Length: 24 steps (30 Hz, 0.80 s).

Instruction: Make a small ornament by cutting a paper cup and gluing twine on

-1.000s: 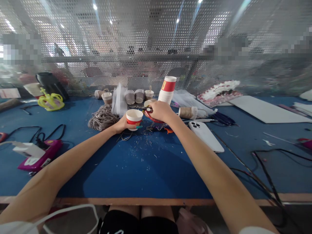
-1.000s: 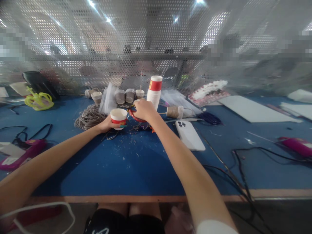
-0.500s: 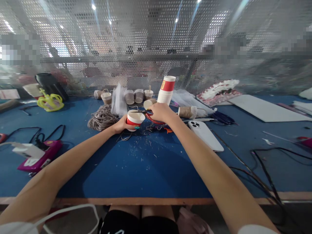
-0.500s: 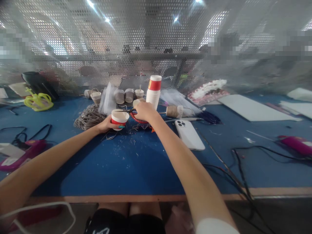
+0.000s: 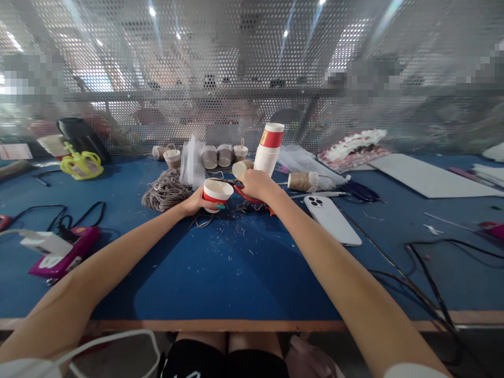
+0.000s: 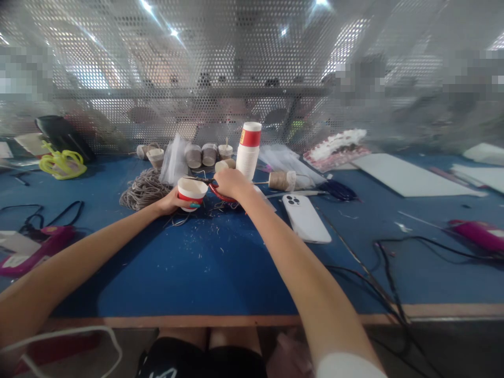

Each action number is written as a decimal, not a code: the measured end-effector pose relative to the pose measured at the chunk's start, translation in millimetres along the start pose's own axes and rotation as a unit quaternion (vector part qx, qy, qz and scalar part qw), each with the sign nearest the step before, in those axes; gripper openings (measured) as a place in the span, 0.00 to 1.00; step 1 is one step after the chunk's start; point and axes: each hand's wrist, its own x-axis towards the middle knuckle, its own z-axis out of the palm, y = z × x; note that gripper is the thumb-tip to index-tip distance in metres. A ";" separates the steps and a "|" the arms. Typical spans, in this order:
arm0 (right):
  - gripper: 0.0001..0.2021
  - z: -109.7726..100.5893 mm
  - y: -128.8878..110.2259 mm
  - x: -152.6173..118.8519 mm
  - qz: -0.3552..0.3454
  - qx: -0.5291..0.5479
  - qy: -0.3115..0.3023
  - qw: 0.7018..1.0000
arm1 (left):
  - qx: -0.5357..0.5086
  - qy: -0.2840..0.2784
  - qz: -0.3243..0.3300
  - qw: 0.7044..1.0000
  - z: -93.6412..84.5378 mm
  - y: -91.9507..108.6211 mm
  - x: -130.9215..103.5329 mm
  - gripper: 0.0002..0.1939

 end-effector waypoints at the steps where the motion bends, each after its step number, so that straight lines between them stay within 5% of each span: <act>1: 0.15 0.2 -0.3 0.2 -0.003 -0.005 -0.008 1.000 | -0.002 0.000 -0.002 1.000 0.1 0.3 -0.1 0.30; 24: 0.16 -3.3 -13.8 -0.5 -0.016 -0.011 -0.027 0.999 | 0.001 -0.076 -0.031 0.997 -1.7 3.7 -2.7 0.28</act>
